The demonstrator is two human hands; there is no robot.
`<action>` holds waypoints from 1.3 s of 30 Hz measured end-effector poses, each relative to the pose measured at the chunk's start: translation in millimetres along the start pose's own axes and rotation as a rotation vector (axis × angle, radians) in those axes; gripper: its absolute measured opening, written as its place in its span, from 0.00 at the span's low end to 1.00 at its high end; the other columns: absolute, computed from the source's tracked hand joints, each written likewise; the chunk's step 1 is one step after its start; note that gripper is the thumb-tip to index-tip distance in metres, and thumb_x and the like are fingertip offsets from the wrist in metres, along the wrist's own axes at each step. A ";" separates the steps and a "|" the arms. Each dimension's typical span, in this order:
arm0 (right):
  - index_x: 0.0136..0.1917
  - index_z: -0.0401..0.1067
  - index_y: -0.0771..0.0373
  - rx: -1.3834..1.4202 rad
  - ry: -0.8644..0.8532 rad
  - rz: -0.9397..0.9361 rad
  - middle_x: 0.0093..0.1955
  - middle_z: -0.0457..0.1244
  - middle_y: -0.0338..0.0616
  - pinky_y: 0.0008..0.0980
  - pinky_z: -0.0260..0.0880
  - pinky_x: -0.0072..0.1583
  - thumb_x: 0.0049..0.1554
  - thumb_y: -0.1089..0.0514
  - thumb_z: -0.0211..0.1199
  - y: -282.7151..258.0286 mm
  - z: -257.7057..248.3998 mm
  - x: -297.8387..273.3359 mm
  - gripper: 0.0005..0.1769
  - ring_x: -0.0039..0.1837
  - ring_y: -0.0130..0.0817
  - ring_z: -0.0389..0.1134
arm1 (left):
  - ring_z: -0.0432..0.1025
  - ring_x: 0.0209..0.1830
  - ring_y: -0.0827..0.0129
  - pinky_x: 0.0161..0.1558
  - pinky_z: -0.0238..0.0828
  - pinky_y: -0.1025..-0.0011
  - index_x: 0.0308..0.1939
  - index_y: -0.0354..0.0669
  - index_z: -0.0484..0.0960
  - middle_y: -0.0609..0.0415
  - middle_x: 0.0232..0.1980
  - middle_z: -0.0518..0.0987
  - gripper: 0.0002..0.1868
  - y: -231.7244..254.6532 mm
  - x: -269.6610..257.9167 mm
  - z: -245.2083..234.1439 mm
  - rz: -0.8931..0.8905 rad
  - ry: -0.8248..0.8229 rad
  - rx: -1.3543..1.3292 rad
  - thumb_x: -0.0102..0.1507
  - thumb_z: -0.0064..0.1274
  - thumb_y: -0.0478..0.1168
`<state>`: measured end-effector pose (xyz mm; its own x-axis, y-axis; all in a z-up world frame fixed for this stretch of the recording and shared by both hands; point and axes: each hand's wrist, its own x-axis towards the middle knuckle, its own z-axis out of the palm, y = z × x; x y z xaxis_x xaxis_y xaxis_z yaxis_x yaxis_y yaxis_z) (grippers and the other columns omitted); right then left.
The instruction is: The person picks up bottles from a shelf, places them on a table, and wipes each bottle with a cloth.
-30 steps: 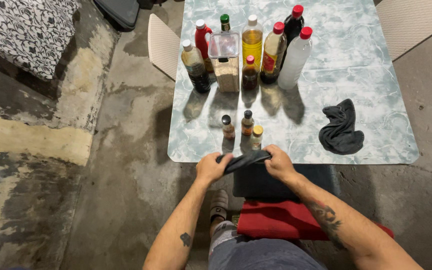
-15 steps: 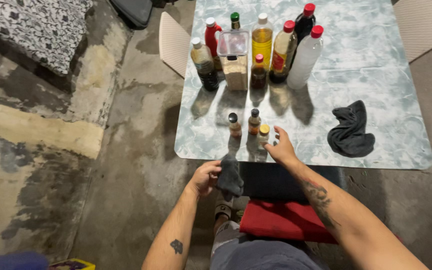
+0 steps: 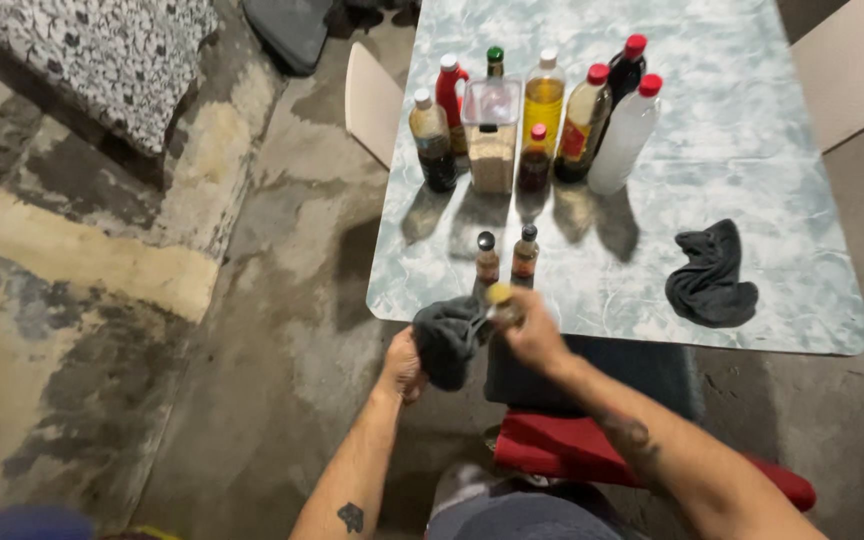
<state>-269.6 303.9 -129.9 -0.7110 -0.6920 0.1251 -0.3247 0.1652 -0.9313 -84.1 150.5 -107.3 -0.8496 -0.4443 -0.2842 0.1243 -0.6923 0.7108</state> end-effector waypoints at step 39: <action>0.73 0.63 0.65 0.491 -0.148 -0.033 0.53 0.64 0.44 0.32 0.70 0.57 0.68 0.57 0.54 -168.2 118.1 -85.1 0.22 0.54 0.30 0.66 | 0.74 0.52 0.69 0.53 0.73 0.72 0.66 0.41 0.68 0.52 0.53 0.79 0.18 77.8 -90.5 -20.6 0.488 -0.171 0.625 0.72 0.40 0.37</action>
